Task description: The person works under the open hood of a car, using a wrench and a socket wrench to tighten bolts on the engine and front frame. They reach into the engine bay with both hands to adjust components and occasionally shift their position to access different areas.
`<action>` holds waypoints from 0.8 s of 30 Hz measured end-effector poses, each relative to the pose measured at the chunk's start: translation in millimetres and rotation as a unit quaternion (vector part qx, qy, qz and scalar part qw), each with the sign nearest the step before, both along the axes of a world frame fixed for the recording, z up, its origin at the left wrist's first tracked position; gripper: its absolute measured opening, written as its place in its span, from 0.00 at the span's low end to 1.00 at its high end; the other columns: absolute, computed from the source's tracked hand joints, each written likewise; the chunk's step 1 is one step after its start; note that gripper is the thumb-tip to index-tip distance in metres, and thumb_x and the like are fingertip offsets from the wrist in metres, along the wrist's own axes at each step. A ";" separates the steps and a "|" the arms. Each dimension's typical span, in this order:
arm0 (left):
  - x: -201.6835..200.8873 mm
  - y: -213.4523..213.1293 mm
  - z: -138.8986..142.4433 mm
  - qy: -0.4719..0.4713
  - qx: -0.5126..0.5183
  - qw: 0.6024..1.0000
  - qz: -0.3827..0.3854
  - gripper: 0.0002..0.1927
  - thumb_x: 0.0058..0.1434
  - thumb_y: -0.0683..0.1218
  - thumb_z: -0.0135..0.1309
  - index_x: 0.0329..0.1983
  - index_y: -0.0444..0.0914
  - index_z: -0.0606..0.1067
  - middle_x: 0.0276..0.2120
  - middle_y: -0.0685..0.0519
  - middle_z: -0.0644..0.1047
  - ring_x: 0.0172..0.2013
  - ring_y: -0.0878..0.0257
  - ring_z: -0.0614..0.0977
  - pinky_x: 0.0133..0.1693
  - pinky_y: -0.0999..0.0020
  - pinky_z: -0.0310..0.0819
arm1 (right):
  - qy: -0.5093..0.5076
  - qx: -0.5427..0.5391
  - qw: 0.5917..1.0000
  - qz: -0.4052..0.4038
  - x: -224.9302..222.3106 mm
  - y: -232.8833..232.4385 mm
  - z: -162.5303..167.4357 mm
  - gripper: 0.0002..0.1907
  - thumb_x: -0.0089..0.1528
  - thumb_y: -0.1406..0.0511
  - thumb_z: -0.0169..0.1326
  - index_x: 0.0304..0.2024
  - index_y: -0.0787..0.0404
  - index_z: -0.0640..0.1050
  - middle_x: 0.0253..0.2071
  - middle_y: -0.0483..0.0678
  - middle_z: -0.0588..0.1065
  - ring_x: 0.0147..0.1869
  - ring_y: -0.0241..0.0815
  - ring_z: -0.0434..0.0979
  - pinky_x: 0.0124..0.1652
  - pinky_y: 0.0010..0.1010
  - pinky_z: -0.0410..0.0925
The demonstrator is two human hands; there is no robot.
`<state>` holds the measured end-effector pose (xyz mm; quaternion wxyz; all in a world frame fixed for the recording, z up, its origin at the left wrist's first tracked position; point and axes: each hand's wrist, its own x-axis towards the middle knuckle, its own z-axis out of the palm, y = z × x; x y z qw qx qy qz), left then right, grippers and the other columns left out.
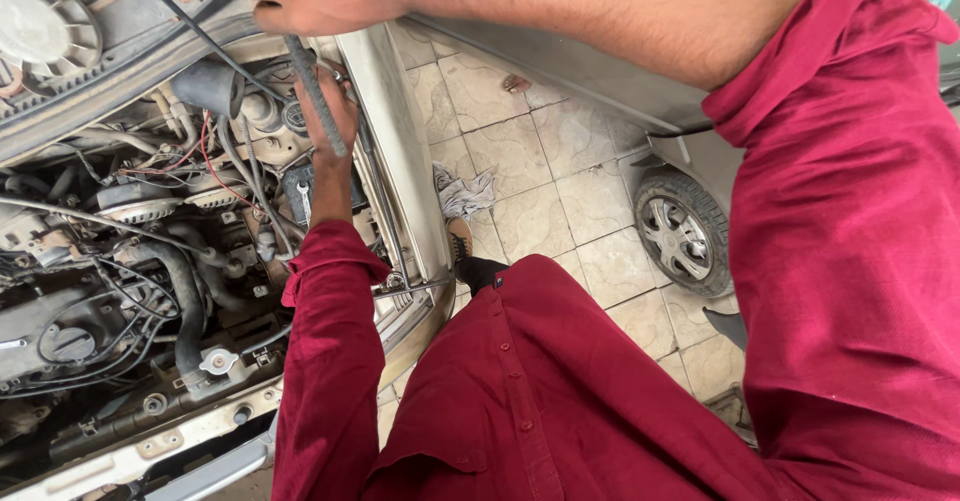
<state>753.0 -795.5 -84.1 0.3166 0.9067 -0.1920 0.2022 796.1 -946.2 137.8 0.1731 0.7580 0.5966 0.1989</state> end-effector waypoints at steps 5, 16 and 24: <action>1.7 -2.0 5.9 -0.055 0.049 0.997 0.000 0.22 0.55 0.34 0.62 0.54 0.25 0.73 0.51 0.33 0.74 0.51 0.38 0.73 0.52 0.47 0.65 | -0.045 0.032 0.998 0.039 -10.7 2.5 5.1 0.16 0.50 0.61 0.64 0.42 0.52 0.82 0.51 0.44 0.77 0.67 0.42 0.71 0.60 0.33 0.69; -4.1 -2.2 18.1 0.001 0.038 0.999 0.001 0.19 0.46 0.27 0.51 0.41 0.30 0.77 0.44 0.38 0.75 0.49 0.42 0.76 0.53 0.48 0.69 | 0.187 -0.003 0.981 -0.056 -4.2 -10.1 -8.6 0.22 0.60 0.56 0.66 0.50 0.63 0.81 0.50 0.54 0.77 0.54 0.53 0.75 0.51 0.44 0.70; 9.3 12.3 3.9 -0.089 0.137 0.987 -0.004 0.11 0.60 0.40 0.51 0.45 0.34 0.77 0.46 0.42 0.77 0.51 0.46 0.78 0.52 0.55 0.74 | 0.733 0.175 0.483 -0.446 -136.5 -31.9 -126.3 0.55 0.56 0.36 0.45 0.75 0.56 0.47 0.78 0.58 0.44 0.72 0.62 0.56 0.55 0.50 0.74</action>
